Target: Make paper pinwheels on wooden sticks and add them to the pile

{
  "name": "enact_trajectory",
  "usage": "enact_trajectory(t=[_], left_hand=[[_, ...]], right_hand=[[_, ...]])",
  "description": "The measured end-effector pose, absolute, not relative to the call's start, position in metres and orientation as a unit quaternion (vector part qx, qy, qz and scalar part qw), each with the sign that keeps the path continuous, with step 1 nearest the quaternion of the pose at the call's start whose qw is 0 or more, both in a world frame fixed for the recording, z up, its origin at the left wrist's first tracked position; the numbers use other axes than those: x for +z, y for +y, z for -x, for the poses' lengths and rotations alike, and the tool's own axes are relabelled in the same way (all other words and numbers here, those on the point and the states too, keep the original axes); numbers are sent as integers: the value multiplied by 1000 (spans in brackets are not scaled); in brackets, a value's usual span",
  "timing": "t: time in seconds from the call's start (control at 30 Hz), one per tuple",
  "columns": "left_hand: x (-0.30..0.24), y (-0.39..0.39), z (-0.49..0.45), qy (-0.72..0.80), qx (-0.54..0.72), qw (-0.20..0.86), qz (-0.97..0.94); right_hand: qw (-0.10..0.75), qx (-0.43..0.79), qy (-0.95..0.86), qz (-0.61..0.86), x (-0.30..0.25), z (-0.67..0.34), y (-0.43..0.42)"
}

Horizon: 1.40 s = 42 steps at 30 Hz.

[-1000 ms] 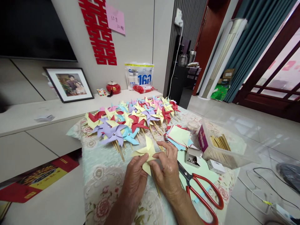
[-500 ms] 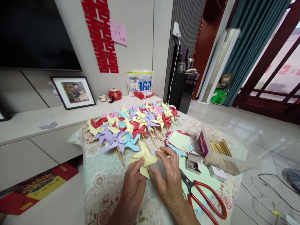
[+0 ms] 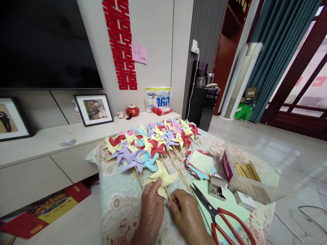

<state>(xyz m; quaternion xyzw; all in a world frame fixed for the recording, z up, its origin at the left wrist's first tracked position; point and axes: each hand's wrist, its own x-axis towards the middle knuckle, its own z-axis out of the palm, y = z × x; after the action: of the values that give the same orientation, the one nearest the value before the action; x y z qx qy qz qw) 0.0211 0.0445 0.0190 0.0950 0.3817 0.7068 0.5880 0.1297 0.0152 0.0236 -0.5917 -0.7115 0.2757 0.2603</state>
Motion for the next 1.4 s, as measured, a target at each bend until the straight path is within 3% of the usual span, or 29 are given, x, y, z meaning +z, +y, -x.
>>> enact_trajectory(t=[0.57,0.87,1.27,1.4], left_hand=[[12,46,-27,343,737,580,-51],[21,41,-28,342,724,591,-99],[23,42,-30,320,725,607,-57],[20,39,-28,352,707,612,-44]], right_hand=[[321,325,-667,589,22,-134,51],[239,384,-688,567,9,-139,23],[261,370,-681,575,7,-137,35],[268,316,-699,582,21,-141,55]])
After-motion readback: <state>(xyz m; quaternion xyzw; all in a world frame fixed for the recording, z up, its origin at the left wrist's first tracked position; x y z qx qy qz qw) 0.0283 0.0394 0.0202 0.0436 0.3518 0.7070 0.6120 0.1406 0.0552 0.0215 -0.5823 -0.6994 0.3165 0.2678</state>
